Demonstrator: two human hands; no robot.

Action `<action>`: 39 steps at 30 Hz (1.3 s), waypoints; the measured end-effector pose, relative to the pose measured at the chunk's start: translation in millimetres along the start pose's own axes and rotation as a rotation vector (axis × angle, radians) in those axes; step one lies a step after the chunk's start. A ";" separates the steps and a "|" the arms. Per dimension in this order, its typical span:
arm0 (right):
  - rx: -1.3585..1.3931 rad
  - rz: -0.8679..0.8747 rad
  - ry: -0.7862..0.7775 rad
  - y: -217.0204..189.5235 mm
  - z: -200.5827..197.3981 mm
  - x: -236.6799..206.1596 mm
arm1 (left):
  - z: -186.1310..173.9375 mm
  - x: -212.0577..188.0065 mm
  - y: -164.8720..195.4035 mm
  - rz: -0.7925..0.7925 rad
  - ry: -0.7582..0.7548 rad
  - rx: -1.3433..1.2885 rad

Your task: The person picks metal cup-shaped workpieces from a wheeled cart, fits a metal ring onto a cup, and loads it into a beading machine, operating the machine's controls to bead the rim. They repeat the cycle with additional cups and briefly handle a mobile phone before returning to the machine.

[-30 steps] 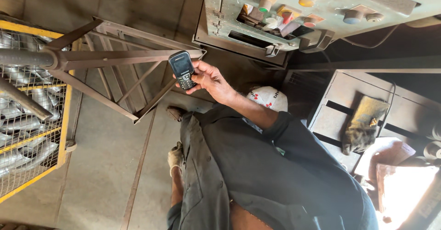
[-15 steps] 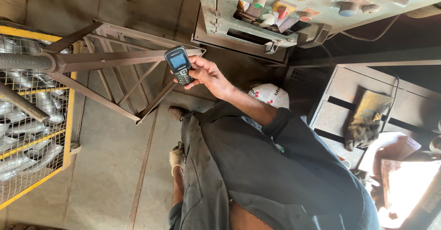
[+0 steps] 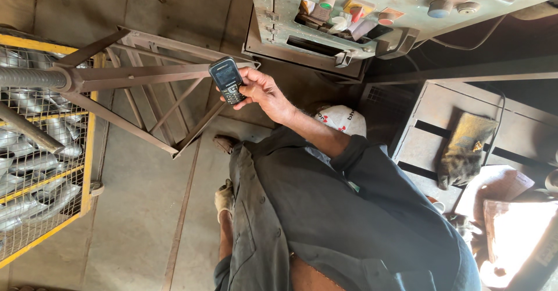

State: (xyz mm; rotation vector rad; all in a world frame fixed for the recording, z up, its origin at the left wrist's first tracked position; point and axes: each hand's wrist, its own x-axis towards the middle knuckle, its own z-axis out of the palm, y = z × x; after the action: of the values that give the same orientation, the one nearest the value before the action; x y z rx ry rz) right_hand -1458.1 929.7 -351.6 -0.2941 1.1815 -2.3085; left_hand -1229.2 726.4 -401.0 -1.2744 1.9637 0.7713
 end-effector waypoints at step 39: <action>0.059 -0.172 0.878 -77.6 -187.7 0.2 | 14.0 -35.9 27.3 -0.036 -0.054 -0.058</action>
State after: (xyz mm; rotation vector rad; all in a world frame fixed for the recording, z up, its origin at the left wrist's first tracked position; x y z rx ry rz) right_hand -1563.6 1096.1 -401.0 0.7478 1.4979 -2.6977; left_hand -1240.7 766.0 -378.0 -1.3058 1.8828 0.8420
